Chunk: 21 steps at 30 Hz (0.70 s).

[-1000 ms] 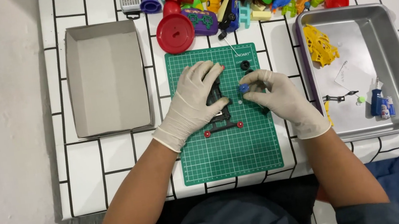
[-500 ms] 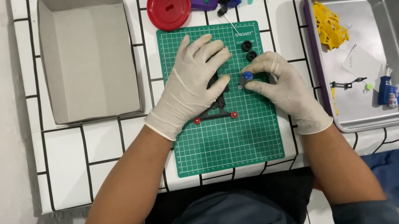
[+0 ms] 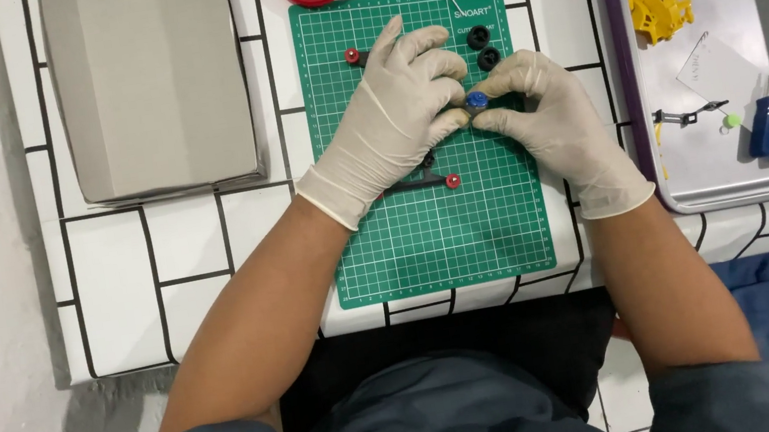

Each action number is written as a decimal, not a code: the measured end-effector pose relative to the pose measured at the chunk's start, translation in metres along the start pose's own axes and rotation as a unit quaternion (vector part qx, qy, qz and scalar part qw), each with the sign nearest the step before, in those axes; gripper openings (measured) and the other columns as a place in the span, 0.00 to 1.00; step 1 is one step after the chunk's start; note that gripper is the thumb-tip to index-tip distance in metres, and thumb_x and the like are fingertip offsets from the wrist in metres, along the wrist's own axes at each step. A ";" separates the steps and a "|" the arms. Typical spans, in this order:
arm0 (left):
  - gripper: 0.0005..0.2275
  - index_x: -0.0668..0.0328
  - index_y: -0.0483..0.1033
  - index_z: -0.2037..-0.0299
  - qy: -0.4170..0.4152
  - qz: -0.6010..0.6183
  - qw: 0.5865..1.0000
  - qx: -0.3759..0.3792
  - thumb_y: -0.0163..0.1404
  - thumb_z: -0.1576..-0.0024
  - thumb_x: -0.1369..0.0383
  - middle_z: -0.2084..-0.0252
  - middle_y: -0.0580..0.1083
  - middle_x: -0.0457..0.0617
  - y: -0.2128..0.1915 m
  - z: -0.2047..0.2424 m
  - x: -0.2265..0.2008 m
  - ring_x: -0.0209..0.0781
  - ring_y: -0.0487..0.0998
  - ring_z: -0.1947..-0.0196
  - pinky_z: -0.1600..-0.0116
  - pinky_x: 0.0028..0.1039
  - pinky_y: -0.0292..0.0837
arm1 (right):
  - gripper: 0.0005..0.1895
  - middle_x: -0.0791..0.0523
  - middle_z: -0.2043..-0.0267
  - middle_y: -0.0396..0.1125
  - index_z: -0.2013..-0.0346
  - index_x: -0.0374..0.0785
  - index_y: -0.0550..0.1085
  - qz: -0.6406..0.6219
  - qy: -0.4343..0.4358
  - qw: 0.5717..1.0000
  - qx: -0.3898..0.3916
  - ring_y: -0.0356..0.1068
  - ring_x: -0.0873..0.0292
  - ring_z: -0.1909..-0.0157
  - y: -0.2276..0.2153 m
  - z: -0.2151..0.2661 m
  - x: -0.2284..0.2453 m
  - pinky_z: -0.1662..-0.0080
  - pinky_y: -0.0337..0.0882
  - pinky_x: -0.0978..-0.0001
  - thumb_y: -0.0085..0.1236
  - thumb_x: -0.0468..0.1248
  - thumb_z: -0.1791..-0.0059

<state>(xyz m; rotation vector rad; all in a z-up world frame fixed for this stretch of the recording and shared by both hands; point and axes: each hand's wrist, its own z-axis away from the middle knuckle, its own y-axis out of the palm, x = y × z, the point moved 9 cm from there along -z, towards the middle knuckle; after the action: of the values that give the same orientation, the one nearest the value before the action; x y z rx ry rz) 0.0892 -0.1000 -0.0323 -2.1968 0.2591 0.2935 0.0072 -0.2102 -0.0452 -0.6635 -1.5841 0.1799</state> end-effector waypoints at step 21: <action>0.13 0.54 0.80 0.59 -0.006 -0.025 0.999 0.029 0.64 0.48 0.59 0.51 0.75 0.46 0.004 0.001 -0.003 0.54 0.67 0.39 0.30 0.59 0.48 | 0.14 0.58 0.50 0.66 0.55 0.43 0.79 0.038 -0.003 0.999 -0.006 0.65 0.58 0.44 0.000 0.001 -0.008 0.39 0.66 0.66 0.71 0.34 0.54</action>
<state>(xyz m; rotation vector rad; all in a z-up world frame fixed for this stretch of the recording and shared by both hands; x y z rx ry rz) 0.0847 -0.1008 -0.0349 -2.1408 0.2036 0.2687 0.0057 -0.2136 -0.0522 -0.7334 -1.5673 0.2279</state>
